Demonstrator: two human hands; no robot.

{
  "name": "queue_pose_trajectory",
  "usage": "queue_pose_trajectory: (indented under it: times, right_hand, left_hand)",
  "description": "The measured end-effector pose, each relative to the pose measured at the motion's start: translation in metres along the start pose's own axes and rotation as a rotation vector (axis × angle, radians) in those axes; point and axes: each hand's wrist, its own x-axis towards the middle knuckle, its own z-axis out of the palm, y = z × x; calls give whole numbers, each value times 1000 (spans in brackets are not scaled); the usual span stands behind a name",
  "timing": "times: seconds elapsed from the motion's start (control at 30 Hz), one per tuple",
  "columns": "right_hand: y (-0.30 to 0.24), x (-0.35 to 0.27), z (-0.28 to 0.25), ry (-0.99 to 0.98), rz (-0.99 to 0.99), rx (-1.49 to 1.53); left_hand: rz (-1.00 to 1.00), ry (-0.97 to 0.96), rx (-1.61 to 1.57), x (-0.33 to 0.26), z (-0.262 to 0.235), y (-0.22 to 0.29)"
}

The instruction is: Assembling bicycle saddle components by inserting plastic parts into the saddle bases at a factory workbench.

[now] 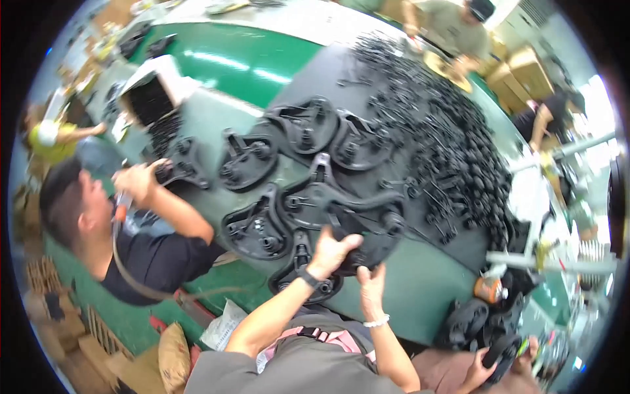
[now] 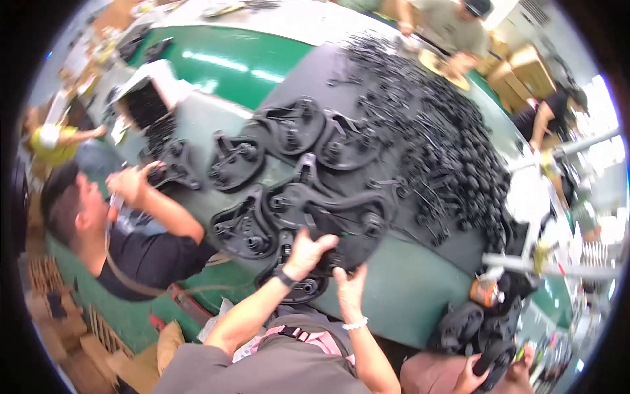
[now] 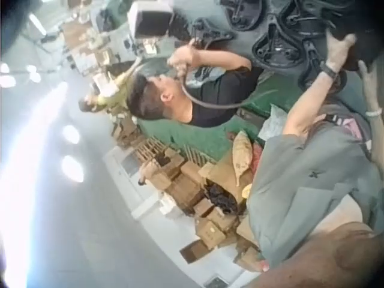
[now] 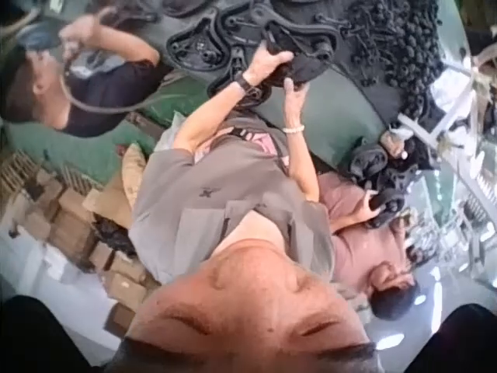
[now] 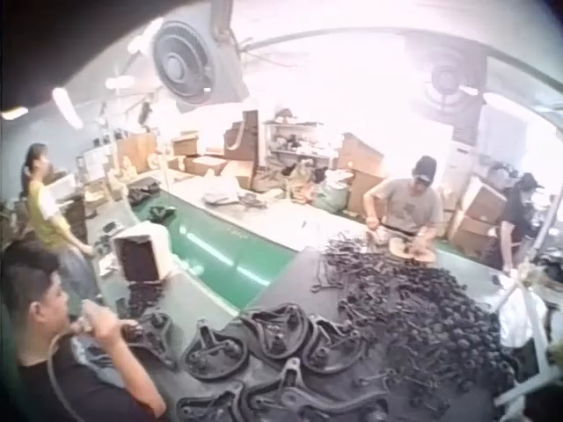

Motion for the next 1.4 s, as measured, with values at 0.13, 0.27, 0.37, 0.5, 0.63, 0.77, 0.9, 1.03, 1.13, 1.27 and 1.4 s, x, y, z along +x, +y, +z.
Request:
queue_pose_trajectory:
  times: [0.13, 0.27, 0.37, 0.5, 0.63, 0.77, 0.9, 1.03, 1.13, 1.27, 1.4]
  right_hand:
    - [-9, -9, -5, 19, 125, 66]
    - [6, -14, -29, 94, 152, -178]
    - [18, -21, -26, 104, 226, -145]
    - [27, -28, -44, 153, 218, -33]
    - [22, -46, -69, 129, 184, -16]
    - [31, -58, -96, 136, 124, -20]
    - [54, -68, -130, 268, 25, 198]
    - [29, -81, -220, 641, -261, 595]
    - [-23, -105, -284, 935, -453, 894]
    - [-56, -149, -309, 957, -514, 878]
    - [-85, -153, -326, 869, -550, 1177]
  left_hand:
    - [8, -51, -202, -8, -25, -6]
    - [-162, 8, -88, -34, -50, -16]
    - [-288, -55, -258, -55, -58, -16]
    - [-357, -245, -250, -41, -67, -57]
    - [-438, -363, -267, -47, -49, -58]
    - [-468, -441, -244, -68, -16, -45]
    - [-397, -373, -173, -88, 8, -53]
    - [-430, -378, -178, -108, 25, -62]
    - [-414, -404, -161, -134, 50, -64]
    - [-405, -391, -118, -160, 72, -68]
    - [-426, -444, -105, -174, 81, -71]
